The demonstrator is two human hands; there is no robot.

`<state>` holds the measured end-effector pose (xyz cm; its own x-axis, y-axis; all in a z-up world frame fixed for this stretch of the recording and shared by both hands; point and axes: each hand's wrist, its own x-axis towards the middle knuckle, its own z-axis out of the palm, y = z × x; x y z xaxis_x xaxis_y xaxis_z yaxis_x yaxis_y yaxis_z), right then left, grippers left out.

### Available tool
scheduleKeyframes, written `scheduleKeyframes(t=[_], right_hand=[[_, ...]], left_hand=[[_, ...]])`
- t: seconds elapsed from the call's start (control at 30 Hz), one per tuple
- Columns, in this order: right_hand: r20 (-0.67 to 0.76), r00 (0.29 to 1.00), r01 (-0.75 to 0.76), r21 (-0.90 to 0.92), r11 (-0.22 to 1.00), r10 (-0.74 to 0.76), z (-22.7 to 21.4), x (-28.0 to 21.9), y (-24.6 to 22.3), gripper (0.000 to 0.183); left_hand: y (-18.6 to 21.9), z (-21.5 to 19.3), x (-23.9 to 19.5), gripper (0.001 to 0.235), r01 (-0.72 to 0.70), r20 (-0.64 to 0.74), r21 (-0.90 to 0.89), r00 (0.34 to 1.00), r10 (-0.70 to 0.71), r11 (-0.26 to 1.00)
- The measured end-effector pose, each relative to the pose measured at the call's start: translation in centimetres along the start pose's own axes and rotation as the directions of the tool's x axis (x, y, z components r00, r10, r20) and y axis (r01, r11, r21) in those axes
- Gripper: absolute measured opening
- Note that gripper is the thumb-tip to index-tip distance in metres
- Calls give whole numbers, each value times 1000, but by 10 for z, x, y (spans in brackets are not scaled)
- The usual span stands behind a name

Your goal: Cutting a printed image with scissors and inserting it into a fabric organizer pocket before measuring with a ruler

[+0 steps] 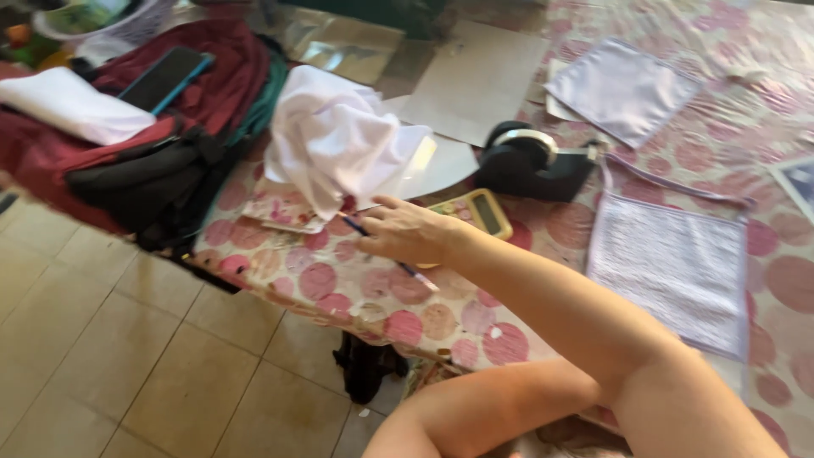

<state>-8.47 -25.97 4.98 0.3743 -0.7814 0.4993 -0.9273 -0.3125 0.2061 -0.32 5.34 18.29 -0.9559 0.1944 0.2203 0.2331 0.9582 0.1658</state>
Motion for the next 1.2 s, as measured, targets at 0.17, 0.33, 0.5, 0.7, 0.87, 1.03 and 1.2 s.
scheduleKeyframes(t=[0.17, 0.33, 0.5, 0.7, 0.87, 1.03, 1.2], right_hand=[[-134, 947, -240, 309, 920, 292, -150, -3, -23, 22], [401, 34, -999, 25, 26, 915, -331, -66, -40, 32], [-534, 394, -818, 167, 550, 748, -393, -236, -96, 26], [-148, -87, -860, 511, 1, 985, -370, -314, -136, 55], [-65, -226, -721, 683, -122, 972, -290, -385, -143, 67], [45, -297, -660, 712, -239, 954, -244, -412, -140, 75], [-24, -252, -920, 317, -232, 968, -241, -404, -143, 63]], left_hand=[[-61, 111, -35, 33, -286, -49, -196, 958, 282, 938], [-79, 154, -53, 31, -506, -107, -397, 854, 509, 766], [-88, 176, -50, 43, -546, -20, -338, 818, 574, 766], [-90, 169, -48, 37, -611, -54, -277, 781, 622, 742], [-82, 152, -45, 24, -575, -39, -281, 807, 589, 769], [-68, 158, -50, 25, -511, -27, -235, 854, 519, 827], [-57, 168, -55, 28, -397, -39, -207, 917, 398, 894]])
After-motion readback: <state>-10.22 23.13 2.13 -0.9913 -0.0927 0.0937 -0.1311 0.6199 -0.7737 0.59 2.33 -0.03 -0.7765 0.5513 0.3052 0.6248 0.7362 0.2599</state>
